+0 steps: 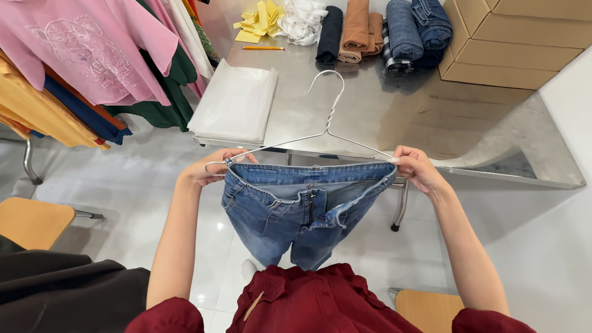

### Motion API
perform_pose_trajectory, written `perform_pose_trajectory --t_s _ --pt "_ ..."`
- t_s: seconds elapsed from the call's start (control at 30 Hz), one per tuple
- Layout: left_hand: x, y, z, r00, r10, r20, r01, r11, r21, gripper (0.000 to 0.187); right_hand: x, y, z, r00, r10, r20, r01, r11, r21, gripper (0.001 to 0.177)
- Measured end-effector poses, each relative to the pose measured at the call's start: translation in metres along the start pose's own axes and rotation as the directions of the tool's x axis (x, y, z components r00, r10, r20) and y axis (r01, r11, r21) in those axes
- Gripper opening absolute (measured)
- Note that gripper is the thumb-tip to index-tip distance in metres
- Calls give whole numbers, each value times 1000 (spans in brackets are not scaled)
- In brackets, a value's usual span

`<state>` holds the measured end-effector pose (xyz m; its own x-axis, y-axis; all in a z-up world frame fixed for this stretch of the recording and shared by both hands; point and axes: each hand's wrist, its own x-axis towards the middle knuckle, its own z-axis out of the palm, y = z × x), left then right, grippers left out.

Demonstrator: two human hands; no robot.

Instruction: Hanging various garments from a table onto a clothing rack

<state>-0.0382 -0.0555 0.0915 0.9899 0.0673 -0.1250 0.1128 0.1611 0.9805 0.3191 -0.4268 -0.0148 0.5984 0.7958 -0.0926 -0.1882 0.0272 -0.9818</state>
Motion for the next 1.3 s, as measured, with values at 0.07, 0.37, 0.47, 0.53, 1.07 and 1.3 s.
perform_pose_trajectory --t_s 0.07,0.37,0.47,0.53,1.07,1.3 --pt "3 -28 -23 999 14 47 -13 1000 -24 43 -3 -1 5 1000 12 14 -12 1000 9 7" --pt "10 -168 -117 988 117 95 -77 932 -355 48 -22 -35 44 1000 18 -14 -20 972 -233 20" --pt "13 -165 -116 992 97 75 -53 890 -453 51 -20 -36 47 995 -25 -99 -15 925 -380 25" --pt "13 -153 -112 996 72 58 -31 854 -520 56 -17 -35 46 988 -55 -142 -13 898 -439 27" --pt "-40 -51 -111 546 215 -810 59 954 294 26 58 -21 159 977 -202 68 213 930 -299 32" --pt "-52 -8 -137 383 430 -818 -12 887 461 22 130 -15 268 980 -193 47 198 936 -291 33"
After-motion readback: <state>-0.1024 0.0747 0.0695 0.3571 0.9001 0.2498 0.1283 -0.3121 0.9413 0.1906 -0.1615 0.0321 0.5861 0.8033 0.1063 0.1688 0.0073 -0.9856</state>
